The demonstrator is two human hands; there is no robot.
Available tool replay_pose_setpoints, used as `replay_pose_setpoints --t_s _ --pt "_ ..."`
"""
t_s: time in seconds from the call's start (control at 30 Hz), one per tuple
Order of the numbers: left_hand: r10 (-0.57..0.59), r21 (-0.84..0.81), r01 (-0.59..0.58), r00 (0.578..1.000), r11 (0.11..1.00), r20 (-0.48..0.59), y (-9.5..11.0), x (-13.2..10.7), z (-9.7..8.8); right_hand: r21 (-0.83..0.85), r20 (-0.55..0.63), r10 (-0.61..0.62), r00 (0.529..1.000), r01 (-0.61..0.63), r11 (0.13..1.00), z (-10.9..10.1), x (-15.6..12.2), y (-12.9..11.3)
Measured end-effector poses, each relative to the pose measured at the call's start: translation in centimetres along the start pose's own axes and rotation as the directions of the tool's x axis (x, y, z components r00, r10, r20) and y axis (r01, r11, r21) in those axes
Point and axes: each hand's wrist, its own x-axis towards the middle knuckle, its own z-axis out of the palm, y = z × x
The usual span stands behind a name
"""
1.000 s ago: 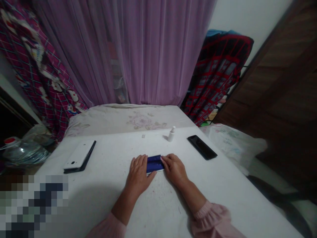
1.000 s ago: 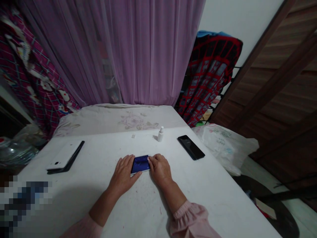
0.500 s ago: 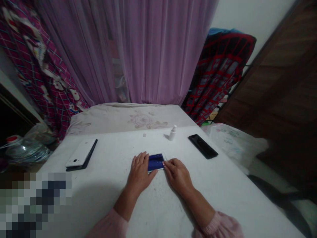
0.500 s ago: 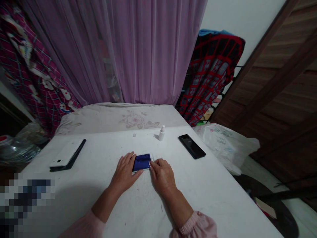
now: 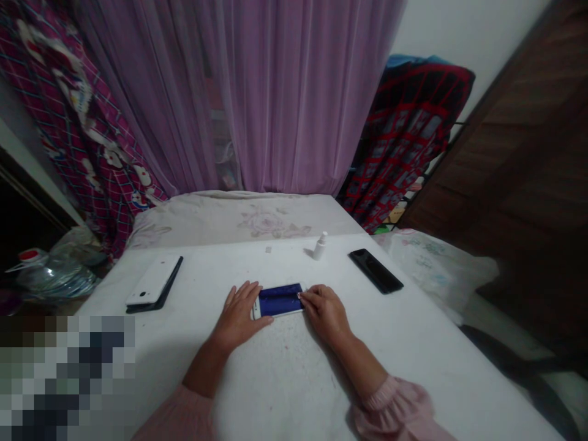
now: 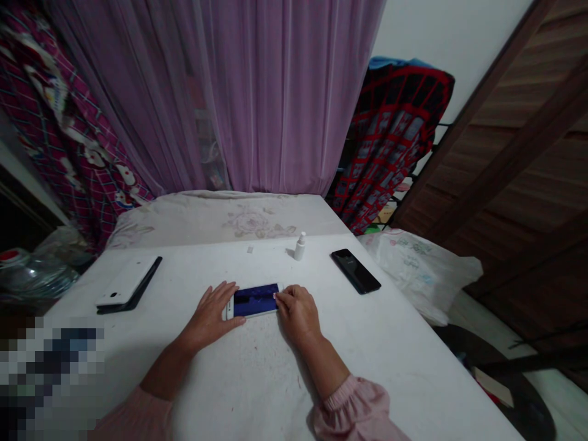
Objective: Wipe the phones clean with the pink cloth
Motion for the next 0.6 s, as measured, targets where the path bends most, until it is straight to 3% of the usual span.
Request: replay_pose_setpoints --t_s 0.23,0.5,0.6 --pt "-0.036 0.023 0.036 0.999 0.999 0.001 0.9 0.0 -0.6 -0.083 0.005 0.076 0.997 -0.075 0.994 1.6 3.5 0.1" --pt "-0.064 0.03 0.063 0.997 0.998 0.048 1.4 -0.1 -1.1 -0.017 -0.07 -0.023 0.997 0.022 1.0 0.8 -1.4 0.1" --pt "-0.067 0.028 0.066 0.996 0.997 0.06 1.4 0.0 -1.1 -0.042 -0.075 -0.031 0.997 0.028 0.999 0.5 -2.1 0.3"
